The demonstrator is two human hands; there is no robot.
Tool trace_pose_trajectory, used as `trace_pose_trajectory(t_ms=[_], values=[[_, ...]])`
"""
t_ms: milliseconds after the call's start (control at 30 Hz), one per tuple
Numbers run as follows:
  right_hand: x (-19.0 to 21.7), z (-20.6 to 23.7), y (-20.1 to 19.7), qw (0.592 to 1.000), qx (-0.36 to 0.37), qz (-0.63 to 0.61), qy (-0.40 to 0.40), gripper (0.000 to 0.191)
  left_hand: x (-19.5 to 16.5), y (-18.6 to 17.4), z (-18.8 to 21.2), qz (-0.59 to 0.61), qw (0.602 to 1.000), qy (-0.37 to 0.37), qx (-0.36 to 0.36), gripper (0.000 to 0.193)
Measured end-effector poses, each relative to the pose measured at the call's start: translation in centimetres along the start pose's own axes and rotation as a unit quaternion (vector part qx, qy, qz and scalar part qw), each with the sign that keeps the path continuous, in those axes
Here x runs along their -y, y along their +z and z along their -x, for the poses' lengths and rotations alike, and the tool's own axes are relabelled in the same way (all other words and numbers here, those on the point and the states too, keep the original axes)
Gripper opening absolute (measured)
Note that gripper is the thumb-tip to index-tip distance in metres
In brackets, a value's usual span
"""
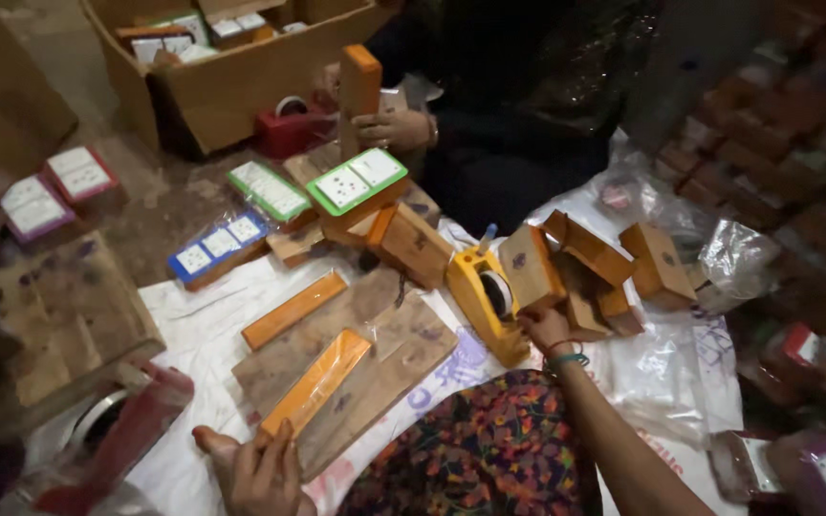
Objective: The person sits on the floor and wraps small electrical switches in clear plastic bags. They use a tape dispenser to seal the bags and place the finished packages on a wooden board. Another person works nearby, also packaging switches.
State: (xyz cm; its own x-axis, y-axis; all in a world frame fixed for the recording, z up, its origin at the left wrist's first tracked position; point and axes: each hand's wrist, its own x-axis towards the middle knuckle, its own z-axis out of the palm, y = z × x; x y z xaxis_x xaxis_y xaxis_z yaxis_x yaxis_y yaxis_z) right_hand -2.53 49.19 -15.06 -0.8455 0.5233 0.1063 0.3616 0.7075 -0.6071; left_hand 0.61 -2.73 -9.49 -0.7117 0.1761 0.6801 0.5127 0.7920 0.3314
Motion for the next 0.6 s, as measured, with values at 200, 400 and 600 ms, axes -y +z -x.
trace_pose_trajectory(t_ms=[200, 400, 600], values=[[-0.4, 0.2, 0.4, 0.998, 0.028, -0.062, 0.009, 0.014, 0.7, -0.6, 1.9, -0.011, 1.000, 0.004, -0.011, 0.030], [-1.7, 1.2, -3.3, 0.979, 0.021, -0.197, 0.044, 0.012, 0.7, -1.0, 3.4, 0.033, 0.998, -0.044, 0.022, 0.033], [-4.3, 6.8, -3.9, 0.896, 0.068, -0.343, 0.274, 0.014, -0.2, -1.8, 2.7, 0.059, 0.996, -0.062, 0.030, 0.035]])
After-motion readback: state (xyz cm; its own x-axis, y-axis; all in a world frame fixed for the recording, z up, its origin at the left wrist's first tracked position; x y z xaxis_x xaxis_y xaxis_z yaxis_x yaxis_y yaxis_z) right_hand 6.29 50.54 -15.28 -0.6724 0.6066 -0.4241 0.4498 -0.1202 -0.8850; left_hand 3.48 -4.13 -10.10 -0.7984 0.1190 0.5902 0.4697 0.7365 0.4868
